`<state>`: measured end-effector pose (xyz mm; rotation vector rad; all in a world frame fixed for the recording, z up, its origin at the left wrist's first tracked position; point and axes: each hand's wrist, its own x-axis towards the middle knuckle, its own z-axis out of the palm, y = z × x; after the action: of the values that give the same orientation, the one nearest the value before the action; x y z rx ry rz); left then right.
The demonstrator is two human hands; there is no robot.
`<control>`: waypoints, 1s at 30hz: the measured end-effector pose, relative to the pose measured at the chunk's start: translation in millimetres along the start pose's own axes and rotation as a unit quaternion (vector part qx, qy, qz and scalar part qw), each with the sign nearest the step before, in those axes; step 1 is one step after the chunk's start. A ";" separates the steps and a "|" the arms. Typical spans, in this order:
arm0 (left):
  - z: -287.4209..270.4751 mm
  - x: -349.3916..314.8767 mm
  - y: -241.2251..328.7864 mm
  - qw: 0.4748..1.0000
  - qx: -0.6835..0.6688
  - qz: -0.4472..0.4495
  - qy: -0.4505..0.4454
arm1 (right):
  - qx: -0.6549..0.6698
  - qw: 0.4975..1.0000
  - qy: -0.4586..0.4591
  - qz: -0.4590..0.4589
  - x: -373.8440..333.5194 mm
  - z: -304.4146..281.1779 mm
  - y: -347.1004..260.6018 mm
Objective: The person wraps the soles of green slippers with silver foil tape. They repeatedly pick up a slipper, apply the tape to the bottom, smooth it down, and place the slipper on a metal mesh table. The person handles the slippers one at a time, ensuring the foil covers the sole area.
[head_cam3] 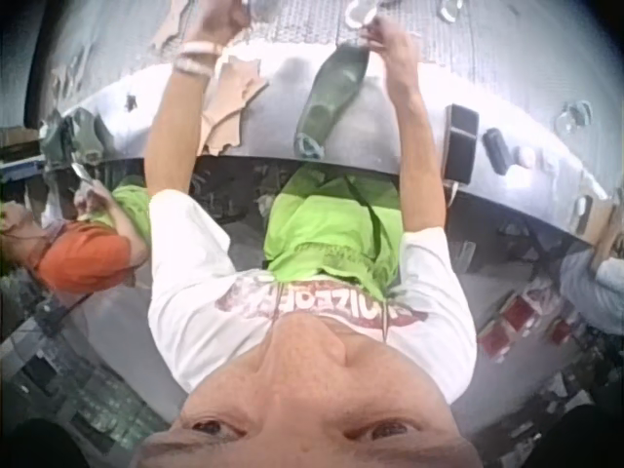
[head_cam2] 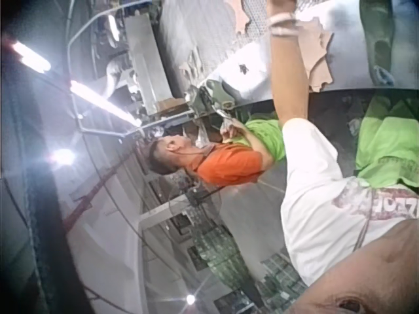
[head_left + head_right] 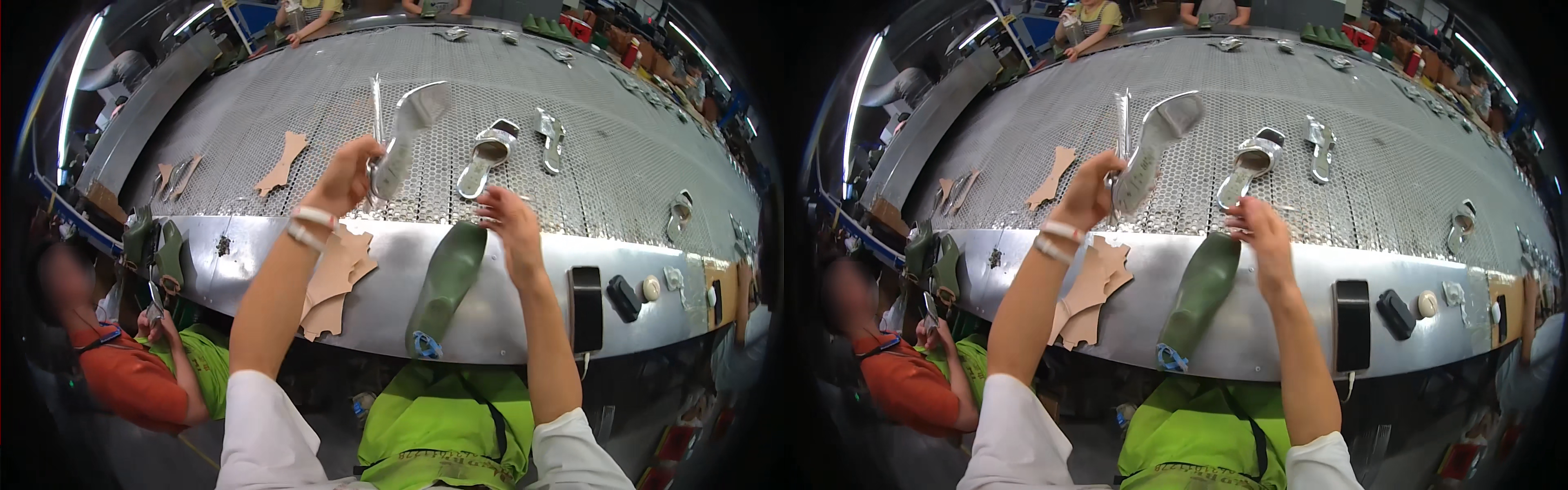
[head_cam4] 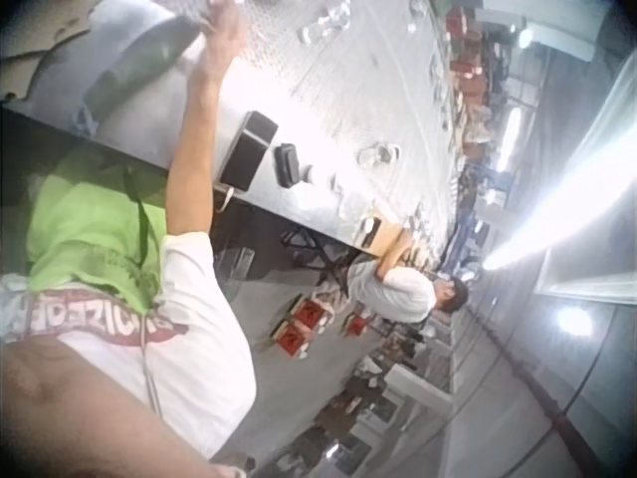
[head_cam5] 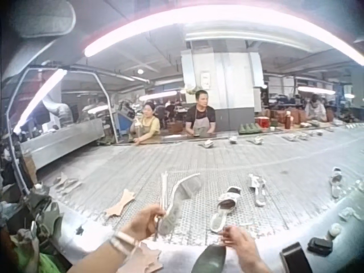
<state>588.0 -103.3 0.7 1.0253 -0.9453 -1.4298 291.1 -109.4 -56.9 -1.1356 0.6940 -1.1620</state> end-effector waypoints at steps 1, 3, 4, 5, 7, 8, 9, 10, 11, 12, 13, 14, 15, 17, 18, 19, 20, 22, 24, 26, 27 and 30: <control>29.0 -22.8 -3.0 0.998 -0.058 0.023 -0.021 | 0.082 0.993 -0.072 0.037 -13.1 13.2 -8.8; 63.5 -56.9 2.3 0.994 0.003 0.065 -0.093 | 0.215 0.967 -0.133 0.037 -35.2 40.5 -19.5; 76.3 -75.8 7.0 0.989 0.058 0.076 -0.110 | 0.225 0.967 -0.100 0.065 -43.3 44.0 -26.2; 76.7 -82.7 -2.9 0.983 0.120 0.116 -0.081 | 0.233 0.965 -0.068 0.099 -50.0 46.5 -27.9; 94.3 -113.7 -11.4 0.971 0.222 0.084 -0.038 | 0.192 0.979 -0.010 0.068 -75.2 29.8 -32.0; 102.3 -126.5 -26.0 0.940 0.319 0.116 -0.022 | 0.170 0.984 0.022 0.052 -91.2 15.6 -32.1; 109.6 -143.1 -35.3 0.895 0.421 0.144 -0.003 | 0.162 0.985 0.031 0.053 -109.4 11.5 -37.9; 119.4 -158.0 -50.9 0.841 0.506 0.190 0.033 | 0.116 0.991 0.039 0.049 -128.2 2.5 -39.2; 126.9 -172.4 -66.7 0.772 0.589 0.229 0.066 | 0.077 0.995 0.047 0.047 -144.9 -1.2 -36.1; 134.3 -177.8 -86.0 0.767 0.601 0.211 0.081 | 0.104 0.992 0.046 0.059 -158.8 -5.4 -32.6; 133.2 -180.4 -99.5 0.781 0.589 0.172 0.115 | 0.130 0.988 0.052 0.071 -173.5 -9.9 -27.4; 133.6 -180.7 -112.1 0.795 0.573 0.140 0.143 | 0.151 0.984 0.063 0.076 -187.5 -17.9 -25.8; 133.2 -181.3 -121.5 0.806 0.558 0.104 0.170 | 0.182 0.975 0.071 0.101 -196.1 -21.6 -20.6; 133.9 -185.6 -123.7 0.858 0.456 0.165 0.168 | 0.251 0.954 0.088 0.141 -201.9 -22.2 -11.7; 143.7 -190.7 -129.0 0.936 0.289 0.133 0.151 | 0.278 0.945 0.087 0.150 -205.1 -20.0 -12.7; 149.4 -198.9 -131.7 0.979 0.118 0.094 0.134 | 0.310 0.934 0.079 0.158 -203.9 -13.9 -13.0; 155.1 -213.5 -137.0 0.973 0.167 0.107 0.117 | 0.345 0.921 0.067 0.170 -203.0 -7.1 -12.5; 177.4 -234.4 -145.3 0.947 0.283 0.135 0.076 | 0.262 0.947 0.088 0.163 -205.2 -1.5 -10.0; 186.4 -245.7 -138.5 0.952 0.287 0.105 0.018 | 0.193 0.954 0.137 0.186 -210.2 3.4 -13.3; 171.5 -255.2 -146.4 0.980 0.179 0.080 -0.032 | 0.216 0.949 0.053 0.223 -223.7 -4.1 -11.3; 157.1 -260.7 -156.5 0.994 0.080 0.058 -0.049 | 0.230 0.942 0.008 0.245 -231.3 -4.1 -9.3; 133.3 -277.3 -179.0 0.999 0.032 -0.014 -0.009 | 0.259 0.914 0.011 0.311 -262.0 5.0 7.2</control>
<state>417.6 191.6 -102.8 1.0775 -0.9981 -1.4415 219.7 140.2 -93.5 -0.3975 0.6448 -0.7366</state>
